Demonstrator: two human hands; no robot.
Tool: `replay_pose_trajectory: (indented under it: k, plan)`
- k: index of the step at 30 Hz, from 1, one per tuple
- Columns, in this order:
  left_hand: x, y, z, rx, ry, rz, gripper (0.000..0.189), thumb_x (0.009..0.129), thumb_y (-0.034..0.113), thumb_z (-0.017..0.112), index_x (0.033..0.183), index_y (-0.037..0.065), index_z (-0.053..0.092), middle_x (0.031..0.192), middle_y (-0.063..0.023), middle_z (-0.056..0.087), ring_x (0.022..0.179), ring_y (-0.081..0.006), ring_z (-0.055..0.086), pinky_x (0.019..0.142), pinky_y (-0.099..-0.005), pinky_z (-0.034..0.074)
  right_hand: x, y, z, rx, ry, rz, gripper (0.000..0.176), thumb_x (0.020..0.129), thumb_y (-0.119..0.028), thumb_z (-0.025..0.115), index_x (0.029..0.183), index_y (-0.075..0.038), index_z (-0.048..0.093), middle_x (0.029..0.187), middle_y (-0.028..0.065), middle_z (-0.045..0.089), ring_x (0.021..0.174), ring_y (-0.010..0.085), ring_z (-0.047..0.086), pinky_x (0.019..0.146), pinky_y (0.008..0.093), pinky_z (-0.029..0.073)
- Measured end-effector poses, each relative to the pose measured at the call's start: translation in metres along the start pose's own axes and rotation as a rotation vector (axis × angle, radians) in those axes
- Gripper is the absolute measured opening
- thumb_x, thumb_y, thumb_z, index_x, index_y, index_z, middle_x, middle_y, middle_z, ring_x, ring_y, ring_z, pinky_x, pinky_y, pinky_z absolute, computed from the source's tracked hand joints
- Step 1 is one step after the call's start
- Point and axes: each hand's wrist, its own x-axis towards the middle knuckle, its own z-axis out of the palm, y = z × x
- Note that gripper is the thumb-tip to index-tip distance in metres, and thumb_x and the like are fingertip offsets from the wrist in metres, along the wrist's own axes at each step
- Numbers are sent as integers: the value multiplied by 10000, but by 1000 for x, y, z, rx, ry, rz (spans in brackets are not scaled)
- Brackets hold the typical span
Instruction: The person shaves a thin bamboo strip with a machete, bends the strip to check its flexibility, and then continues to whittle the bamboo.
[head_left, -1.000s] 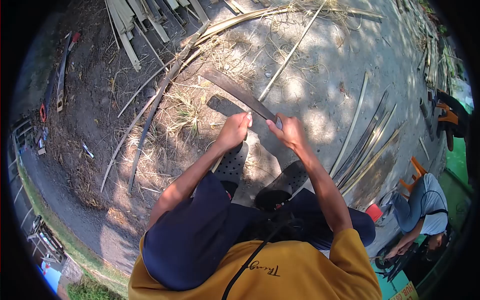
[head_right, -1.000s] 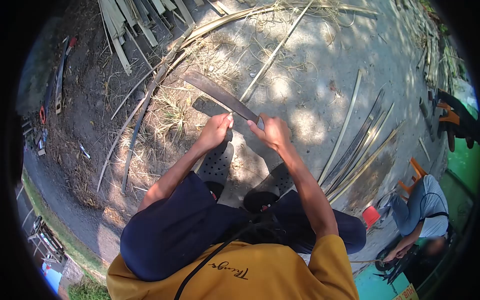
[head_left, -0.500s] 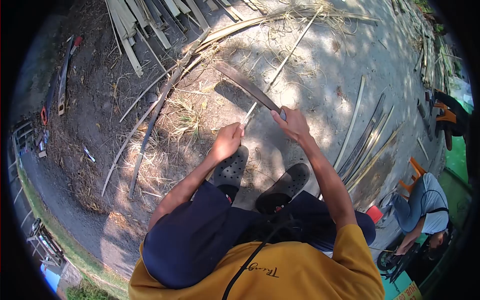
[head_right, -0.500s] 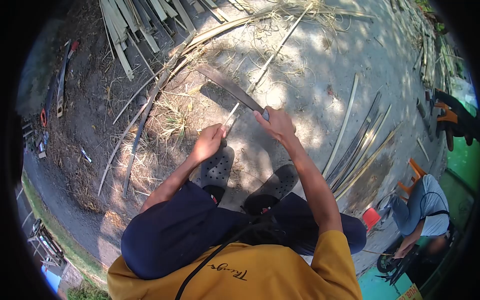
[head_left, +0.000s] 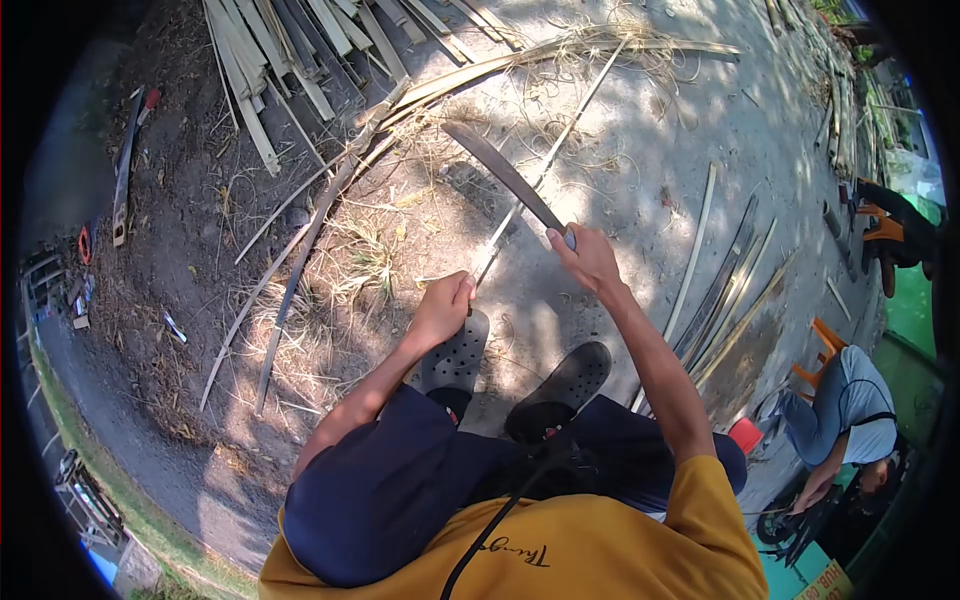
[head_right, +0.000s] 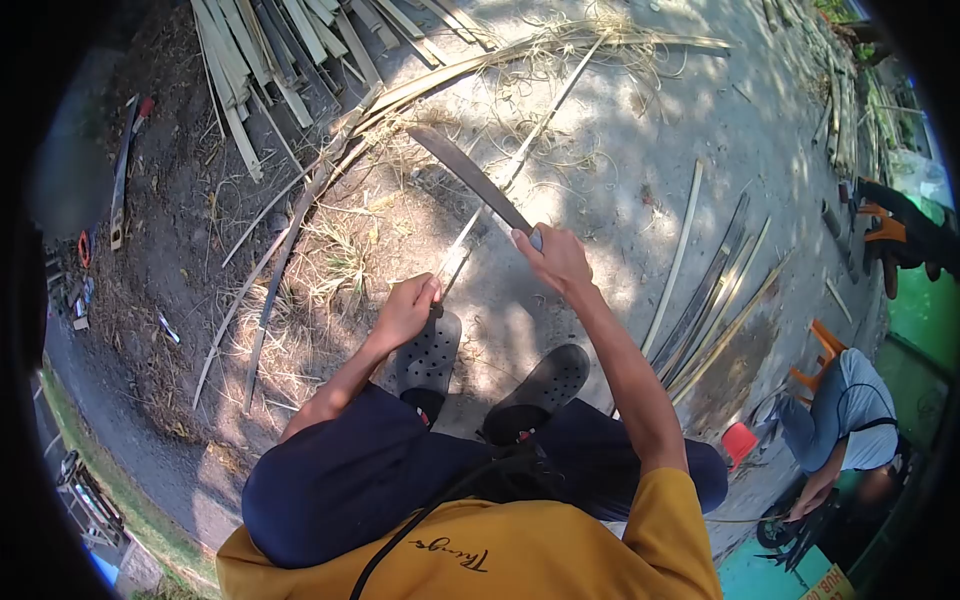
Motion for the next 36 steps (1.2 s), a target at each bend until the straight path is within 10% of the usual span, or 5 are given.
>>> replay_pose_trajectory:
  k: [20,27,30,32,36]
  plan:
    - [14,14,0,51,45,107,300,1064,174,498,864,-26,597,766,-270,623,756,-479,629,693,-500,476,-38,-37,26,4,-77,-188,627,962,-618,597,922,1,696,724,278,665,744,470,695,705,544,539]
    - [-16,-17,-61,182,-3,33,251,1062,201,507,972,-2,623,821,-277,650,743,-507,614,694,-531,484,20,37,-15,-6,263,15,613,1011,-591,571,806,-19,658,636,182,642,642,361,683,633,463,514]
    - [-31,-43,-96,225,104,196,208,1073,190,504,1079,31,638,763,-209,660,630,-399,646,620,-478,494,-2,48,-44,415,268,57,545,1069,-518,533,801,-46,585,619,76,584,588,201,611,591,364,473]
    - [-39,-18,-121,-12,-162,-260,244,1106,197,469,1206,73,654,726,-47,603,643,-145,618,589,-354,500,-7,47,-51,581,267,22,509,1087,-489,511,816,-61,559,636,43,555,589,149,570,580,327,449]
    - [-25,-13,-104,-105,-180,-232,221,1106,212,469,1187,75,623,774,-33,597,659,-99,588,586,-295,474,-23,39,-71,905,229,105,437,1104,-437,484,862,-79,544,689,26,547,566,106,511,554,274,413]
